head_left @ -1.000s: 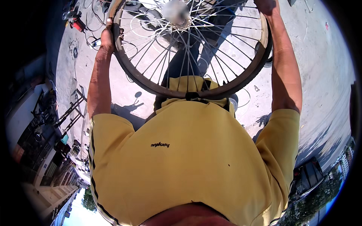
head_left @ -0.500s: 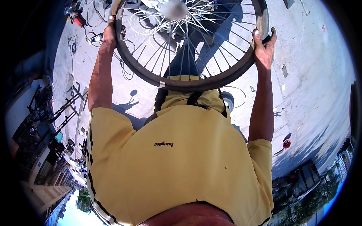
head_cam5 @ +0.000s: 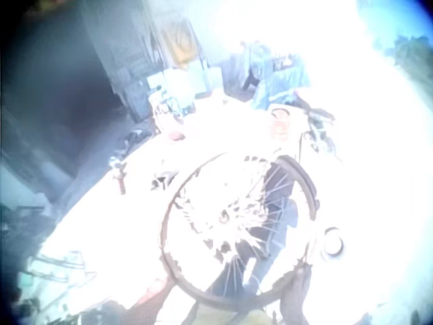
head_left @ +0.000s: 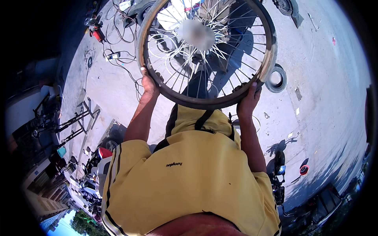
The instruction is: The person removes a bicycle tire from the rim using tire levers and their hands. They work around the circumference of the wheel, prying the tire bead over the rim edge and pulling it free until the tire is detached.
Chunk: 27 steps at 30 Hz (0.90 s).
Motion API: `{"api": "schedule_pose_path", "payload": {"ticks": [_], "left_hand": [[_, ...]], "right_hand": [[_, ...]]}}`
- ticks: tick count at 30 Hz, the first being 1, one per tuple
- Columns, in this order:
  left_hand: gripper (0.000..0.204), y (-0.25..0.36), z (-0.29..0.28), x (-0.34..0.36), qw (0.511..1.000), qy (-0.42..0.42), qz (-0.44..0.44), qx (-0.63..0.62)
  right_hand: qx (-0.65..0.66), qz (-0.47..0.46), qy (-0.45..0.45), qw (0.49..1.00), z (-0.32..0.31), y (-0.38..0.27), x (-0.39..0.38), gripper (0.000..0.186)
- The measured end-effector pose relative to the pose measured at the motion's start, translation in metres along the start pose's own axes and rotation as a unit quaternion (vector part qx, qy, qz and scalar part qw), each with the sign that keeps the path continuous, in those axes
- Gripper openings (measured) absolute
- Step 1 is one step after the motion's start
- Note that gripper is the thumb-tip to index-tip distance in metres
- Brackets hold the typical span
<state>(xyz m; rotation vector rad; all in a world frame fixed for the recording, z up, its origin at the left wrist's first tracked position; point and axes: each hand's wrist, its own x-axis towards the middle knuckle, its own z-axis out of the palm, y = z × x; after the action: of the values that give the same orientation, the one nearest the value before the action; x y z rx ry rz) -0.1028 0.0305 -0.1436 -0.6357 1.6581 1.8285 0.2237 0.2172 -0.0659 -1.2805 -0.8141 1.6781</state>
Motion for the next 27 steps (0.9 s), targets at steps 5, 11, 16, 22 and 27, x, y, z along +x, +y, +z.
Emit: {"api": "schedule_pose_path", "payload": {"ticks": [5, 11, 16, 22, 27], "left_hand": [[0.067, -0.074, -0.012, -0.093, 0.991, -0.070, 0.005, -0.112], [0.065, -0.103, -0.030, -0.150, 0.962, -0.209, -0.171, 0.022], [0.066, -0.098, -0.018, -0.174, 0.873, -0.361, -0.183, 0.271], [0.047, 0.041, 0.010, -0.185, 0.656, -0.483, 0.013, 0.580], [0.048, 0.141, 0.054, -0.086, 0.705, -0.136, 0.449, 0.532]], "right_hand": [[-0.062, 0.002, -0.072, 0.995, -0.032, -0.033, 0.107, 0.052], [-0.118, -0.061, -0.067, 0.989, -0.035, -0.023, 0.064, 0.056], [0.072, 0.040, -0.030, 0.996, -0.033, 0.056, -0.019, 0.042], [0.050, -0.006, -0.103, 0.993, -0.047, 0.012, 0.039, 0.035], [-0.067, -0.013, -0.098, 0.993, -0.033, -0.040, 0.086, 0.043]]}}
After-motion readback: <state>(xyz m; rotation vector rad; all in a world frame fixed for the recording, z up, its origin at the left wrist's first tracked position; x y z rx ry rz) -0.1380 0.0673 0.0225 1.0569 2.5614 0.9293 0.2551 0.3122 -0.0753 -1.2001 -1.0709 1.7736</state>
